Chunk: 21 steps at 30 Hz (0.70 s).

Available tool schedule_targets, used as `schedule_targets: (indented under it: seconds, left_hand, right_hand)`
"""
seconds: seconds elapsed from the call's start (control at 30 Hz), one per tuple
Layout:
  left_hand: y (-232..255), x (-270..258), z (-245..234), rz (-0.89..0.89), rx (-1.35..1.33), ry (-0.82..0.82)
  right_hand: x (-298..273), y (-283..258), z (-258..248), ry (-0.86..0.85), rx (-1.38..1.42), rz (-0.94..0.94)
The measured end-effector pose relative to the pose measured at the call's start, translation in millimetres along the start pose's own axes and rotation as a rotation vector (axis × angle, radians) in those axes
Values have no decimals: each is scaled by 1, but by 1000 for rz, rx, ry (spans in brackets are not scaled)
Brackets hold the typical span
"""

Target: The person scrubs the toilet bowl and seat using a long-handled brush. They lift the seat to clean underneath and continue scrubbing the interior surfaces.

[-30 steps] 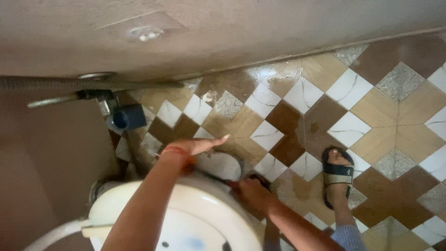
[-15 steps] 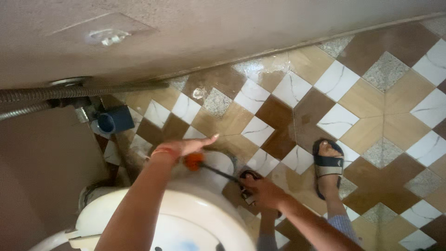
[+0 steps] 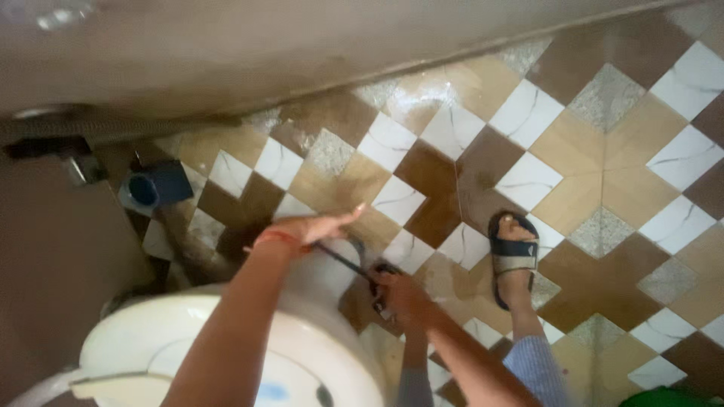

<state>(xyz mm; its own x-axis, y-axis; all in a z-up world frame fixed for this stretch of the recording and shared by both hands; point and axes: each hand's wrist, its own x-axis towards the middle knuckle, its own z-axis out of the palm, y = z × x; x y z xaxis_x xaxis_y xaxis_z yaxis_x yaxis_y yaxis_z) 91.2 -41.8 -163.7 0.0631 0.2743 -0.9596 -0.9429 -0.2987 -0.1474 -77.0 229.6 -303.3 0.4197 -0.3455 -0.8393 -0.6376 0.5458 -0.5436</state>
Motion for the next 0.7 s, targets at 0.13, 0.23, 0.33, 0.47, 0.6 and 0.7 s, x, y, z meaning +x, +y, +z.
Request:
schedule_targets:
  seconds: [0.13, 0.23, 0.33, 0.47, 0.6, 0.7]
  left_hand:
    - [15, 7, -1, 10, -8, 9]
    - [24, 2, 11, 54, -32, 4]
    - [37, 6, 16, 38, 27, 33]
    - [41, 14, 9, -1, 23, 36]
    - [35, 13, 8, -41, -54, 47]
    - [31, 4, 9, -117, -5, 88]
  right_hand:
    - [-35, 64, -13, 124, 305, -80]
    - [-59, 110, -5, 111, 236, 69]
    - [-34, 108, 6, 143, 117, 50]
    - [31, 44, -1, 118, -8, 27]
    - [51, 27, -8, 79, -149, -58]
    - [3, 65, -24, 298, -68, -259]
